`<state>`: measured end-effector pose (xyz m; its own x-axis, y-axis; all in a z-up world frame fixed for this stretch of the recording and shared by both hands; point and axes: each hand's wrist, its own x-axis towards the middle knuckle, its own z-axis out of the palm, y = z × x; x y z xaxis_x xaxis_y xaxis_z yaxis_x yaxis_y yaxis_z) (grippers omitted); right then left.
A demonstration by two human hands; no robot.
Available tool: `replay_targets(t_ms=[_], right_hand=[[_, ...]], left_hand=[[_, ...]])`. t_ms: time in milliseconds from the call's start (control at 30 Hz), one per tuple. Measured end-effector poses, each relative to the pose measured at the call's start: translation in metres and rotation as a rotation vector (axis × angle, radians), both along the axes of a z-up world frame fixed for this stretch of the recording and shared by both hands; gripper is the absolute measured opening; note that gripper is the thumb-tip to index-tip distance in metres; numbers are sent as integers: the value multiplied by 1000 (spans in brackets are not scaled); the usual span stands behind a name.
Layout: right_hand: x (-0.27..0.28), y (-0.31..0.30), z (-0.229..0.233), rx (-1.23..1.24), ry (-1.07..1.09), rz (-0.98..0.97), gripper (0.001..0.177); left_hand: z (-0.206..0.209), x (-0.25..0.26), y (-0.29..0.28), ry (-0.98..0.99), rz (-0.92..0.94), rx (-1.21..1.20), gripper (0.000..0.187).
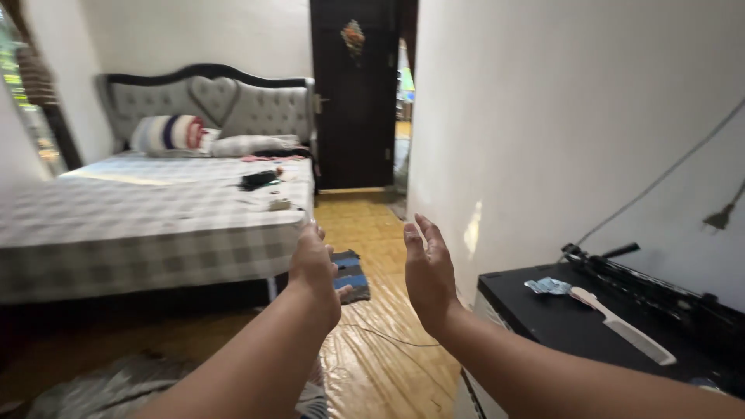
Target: Organize household items and cosmetics on a bed and vanity, including handling a clothes iron and a handbag.
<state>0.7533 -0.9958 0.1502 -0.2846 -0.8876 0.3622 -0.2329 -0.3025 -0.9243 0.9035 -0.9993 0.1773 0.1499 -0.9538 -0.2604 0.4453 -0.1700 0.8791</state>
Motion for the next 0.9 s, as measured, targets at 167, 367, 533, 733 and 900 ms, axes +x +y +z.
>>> replay_targets(t_ms=[167, 367, 533, 733, 900], right_hand=[[-41, -75, -17, 34, -14, -149, 61], [-62, -201, -29, -30, 25, -246, 61], [-41, -314, -13, 23, -14, -182, 62], [-10, -414, -10, 12, -53, -103, 63], [1, -510, -36, -66, -1, -100, 60]], left_hand=[[-18, -35, -96, 11, -142, 27, 71], [-24, -57, -224, 15, -205, 4, 71], [-12, -29, -334, -16, -190, 37, 70], [-15, 1, -424, -18, -119, 10, 71], [-24, 25, -484, -8, -55, 43, 71]])
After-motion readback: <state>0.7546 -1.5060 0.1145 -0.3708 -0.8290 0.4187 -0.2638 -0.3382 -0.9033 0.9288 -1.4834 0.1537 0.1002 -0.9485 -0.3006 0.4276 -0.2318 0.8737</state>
